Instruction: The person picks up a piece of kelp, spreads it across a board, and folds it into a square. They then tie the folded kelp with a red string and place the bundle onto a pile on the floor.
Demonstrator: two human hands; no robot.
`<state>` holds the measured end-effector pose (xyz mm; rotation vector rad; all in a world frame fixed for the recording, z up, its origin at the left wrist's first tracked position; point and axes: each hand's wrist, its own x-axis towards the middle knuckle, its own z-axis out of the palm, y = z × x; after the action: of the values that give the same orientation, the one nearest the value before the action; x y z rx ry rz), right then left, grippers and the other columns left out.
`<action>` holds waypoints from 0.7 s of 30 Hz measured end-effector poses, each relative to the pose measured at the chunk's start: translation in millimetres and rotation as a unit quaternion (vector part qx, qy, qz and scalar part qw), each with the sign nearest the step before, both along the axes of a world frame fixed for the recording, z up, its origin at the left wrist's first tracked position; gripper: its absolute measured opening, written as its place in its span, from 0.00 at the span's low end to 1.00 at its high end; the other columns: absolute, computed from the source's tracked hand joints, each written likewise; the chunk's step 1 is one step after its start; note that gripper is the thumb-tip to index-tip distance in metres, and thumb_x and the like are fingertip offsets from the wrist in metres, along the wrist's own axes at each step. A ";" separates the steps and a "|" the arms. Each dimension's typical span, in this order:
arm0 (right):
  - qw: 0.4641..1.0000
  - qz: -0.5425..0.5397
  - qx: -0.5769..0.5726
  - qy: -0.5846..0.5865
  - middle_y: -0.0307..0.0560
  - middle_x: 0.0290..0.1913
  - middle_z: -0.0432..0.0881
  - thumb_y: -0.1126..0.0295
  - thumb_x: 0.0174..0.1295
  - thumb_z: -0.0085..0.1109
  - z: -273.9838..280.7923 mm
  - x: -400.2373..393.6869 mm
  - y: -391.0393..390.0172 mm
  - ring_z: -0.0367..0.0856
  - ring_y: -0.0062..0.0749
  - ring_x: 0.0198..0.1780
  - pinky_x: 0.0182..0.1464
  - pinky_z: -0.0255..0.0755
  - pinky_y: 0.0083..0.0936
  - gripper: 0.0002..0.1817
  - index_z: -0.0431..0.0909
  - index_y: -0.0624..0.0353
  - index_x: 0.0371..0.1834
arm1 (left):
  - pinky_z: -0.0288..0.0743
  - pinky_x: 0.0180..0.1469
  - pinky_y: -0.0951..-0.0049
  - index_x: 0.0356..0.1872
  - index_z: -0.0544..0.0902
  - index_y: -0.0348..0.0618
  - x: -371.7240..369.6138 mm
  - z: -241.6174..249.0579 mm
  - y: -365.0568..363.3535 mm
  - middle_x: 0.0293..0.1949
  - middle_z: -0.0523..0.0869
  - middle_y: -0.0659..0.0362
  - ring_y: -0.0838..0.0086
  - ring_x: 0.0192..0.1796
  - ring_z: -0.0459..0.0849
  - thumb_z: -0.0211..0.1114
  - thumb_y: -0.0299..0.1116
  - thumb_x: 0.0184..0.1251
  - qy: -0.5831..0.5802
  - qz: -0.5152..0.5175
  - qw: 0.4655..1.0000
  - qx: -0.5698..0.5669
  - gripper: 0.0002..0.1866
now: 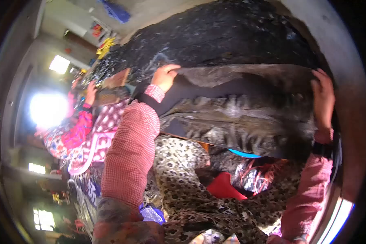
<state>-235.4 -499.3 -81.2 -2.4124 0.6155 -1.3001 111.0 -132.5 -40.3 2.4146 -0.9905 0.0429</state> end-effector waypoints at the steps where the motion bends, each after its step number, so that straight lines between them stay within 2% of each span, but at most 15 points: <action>1: 0.998 0.019 0.042 0.044 0.55 0.56 0.77 0.75 0.64 0.56 -3.5 1.1 6.7 0.74 0.45 0.60 0.60 0.68 0.32 0.15 0.77 0.60 0.54 | 0.72 0.58 0.71 0.53 0.83 0.43 10.4 -19.6 -1.5 0.50 0.85 0.51 0.66 0.53 0.83 0.62 0.27 0.63 0.033 -0.004 0.999 0.032 0.16; 3: 0.978 0.084 0.084 0.173 0.56 0.56 0.76 0.75 0.60 0.59 -22.0 -4.8 5.2 0.75 0.50 0.57 0.60 0.68 0.34 0.17 0.77 0.62 0.54 | 0.71 0.61 0.70 0.56 0.80 0.40 17.8 -51.3 5.4 0.54 0.84 0.50 0.65 0.57 0.81 0.63 0.30 0.64 0.100 -0.013 0.988 0.116 0.18; 5: 0.960 0.111 0.084 0.242 0.57 0.56 0.76 0.73 0.58 0.61 -30.8 -8.4 12.9 0.75 0.53 0.57 0.58 0.69 0.35 0.18 0.77 0.64 0.53 | 0.69 0.63 0.69 0.56 0.79 0.38 19.4 -55.9 18.9 0.56 0.83 0.50 0.63 0.59 0.80 0.65 0.32 0.64 0.153 -0.023 0.971 0.180 0.20; 6: 0.960 0.106 0.118 0.231 0.57 0.54 0.76 0.73 0.58 0.61 -28.8 -9.2 19.6 0.76 0.54 0.55 0.56 0.70 0.36 0.17 0.78 0.65 0.51 | 0.71 0.61 0.69 0.56 0.80 0.38 21.5 -54.9 30.6 0.54 0.83 0.50 0.64 0.58 0.81 0.65 0.32 0.63 0.135 -0.047 0.977 0.159 0.19; 7: 0.960 0.103 0.119 0.234 0.57 0.54 0.76 0.73 0.58 0.61 -26.8 -9.1 22.9 0.76 0.54 0.55 0.56 0.70 0.36 0.17 0.78 0.65 0.51 | 0.72 0.60 0.70 0.55 0.80 0.37 4.6 -33.1 36.0 0.53 0.84 0.50 0.65 0.56 0.82 0.65 0.32 0.64 0.122 -0.007 0.979 0.164 0.19; 9: 0.965 0.098 0.127 0.209 0.57 0.52 0.77 0.73 0.58 0.62 -26.0 -10.3 24.7 0.77 0.54 0.54 0.55 0.71 0.35 0.16 0.78 0.66 0.50 | 0.73 0.57 0.71 0.55 0.80 0.38 18.3 -39.1 75.8 0.51 0.85 0.51 0.68 0.54 0.83 0.63 0.32 0.65 0.106 -0.018 0.988 0.109 0.18; 10: 0.972 0.099 0.088 0.194 0.57 0.50 0.78 0.72 0.59 0.62 -27.3 -12.0 24.5 0.78 0.54 0.52 0.53 0.72 0.34 0.15 0.78 0.66 0.49 | 0.74 0.56 0.70 0.53 0.81 0.38 8.8 -27.8 93.0 0.51 0.85 0.50 0.66 0.53 0.84 0.64 0.37 0.64 0.107 -0.012 0.992 0.066 0.19; 13: 0.979 0.081 0.106 0.155 0.56 0.50 0.79 0.73 0.58 0.62 -22.0 -14.3 34.5 0.78 0.53 0.51 0.54 0.72 0.34 0.15 0.79 0.65 0.48 | 0.75 0.53 0.72 0.52 0.82 0.38 -12.1 -6.7 159.6 0.48 0.87 0.53 0.70 0.49 0.85 0.64 0.33 0.64 0.090 0.040 0.994 0.037 0.17; 14: 0.982 0.078 0.092 0.143 0.56 0.49 0.79 0.74 0.57 0.62 -19.9 -15.3 38.7 0.79 0.51 0.51 0.54 0.72 0.34 0.15 0.79 0.64 0.48 | 0.76 0.51 0.74 0.50 0.82 0.38 -13.4 -13.1 193.7 0.46 0.87 0.55 0.73 0.47 0.84 0.64 0.32 0.65 0.071 0.049 0.996 0.007 0.15; 15: 0.982 0.081 0.088 0.146 0.56 0.49 0.79 0.74 0.57 0.62 -17.3 -19.3 41.5 0.79 0.51 0.51 0.54 0.72 0.34 0.15 0.79 0.64 0.48 | 0.76 0.49 0.76 0.51 0.83 0.39 -8.9 -28.3 237.1 0.43 0.87 0.58 0.76 0.45 0.84 0.64 0.28 0.65 0.155 0.107 0.981 -0.047 0.14; 16: 0.987 0.066 0.061 0.134 0.55 0.49 0.80 0.74 0.57 0.62 -15.7 -21.7 45.4 0.79 0.50 0.51 0.55 0.72 0.34 0.14 0.80 0.64 0.47 | 0.76 0.48 0.78 0.51 0.82 0.39 -10.5 -44.3 284.3 0.42 0.86 0.61 0.79 0.44 0.82 0.64 0.25 0.64 0.157 0.125 0.977 -0.071 0.14; 17: 0.990 0.060 0.036 0.123 0.54 0.48 0.81 0.75 0.57 0.62 -16.5 -21.5 51.2 0.79 0.48 0.52 0.56 0.71 0.33 0.14 0.80 0.63 0.47 | 0.76 0.48 0.80 0.52 0.82 0.40 -41.2 -35.9 304.4 0.41 0.86 0.62 0.79 0.44 0.82 0.64 0.23 0.63 0.198 0.207 0.956 -0.070 0.15; 18: 0.988 0.049 -0.011 0.144 0.53 0.48 0.81 0.75 0.57 0.61 -17.7 -23.6 51.7 0.79 0.46 0.52 0.57 0.71 0.32 0.13 0.81 0.62 0.47 | 0.76 0.48 0.79 0.51 0.83 0.41 -59.2 -46.9 338.0 0.40 0.86 0.63 0.79 0.43 0.82 0.64 0.22 0.63 0.207 0.207 0.949 -0.118 0.15; 20: 0.990 0.047 -0.016 0.129 0.50 0.49 0.82 0.76 0.60 0.60 -23.8 -26.5 55.6 0.80 0.41 0.53 0.58 0.71 0.30 0.12 0.81 0.61 0.47 | 0.77 0.47 0.78 0.50 0.83 0.42 -100.3 -86.2 419.6 0.39 0.86 0.64 0.79 0.41 0.82 0.61 0.20 0.64 0.207 0.224 0.934 -0.184 0.15; 21: 0.992 0.047 -0.007 0.119 0.48 0.50 0.82 0.75 0.64 0.58 -30.5 -28.3 54.8 0.80 0.37 0.52 0.58 0.71 0.28 0.10 0.81 0.61 0.48 | 0.77 0.44 0.76 0.48 0.84 0.42 -125.6 -98.5 450.1 0.38 0.86 0.63 0.78 0.39 0.82 0.59 0.19 0.63 0.191 0.270 0.933 -0.145 0.14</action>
<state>-263.7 -444.5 -111.7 -2.5961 0.5474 -0.9921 -14.6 317.6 -138.8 2.2266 -0.1198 -0.0797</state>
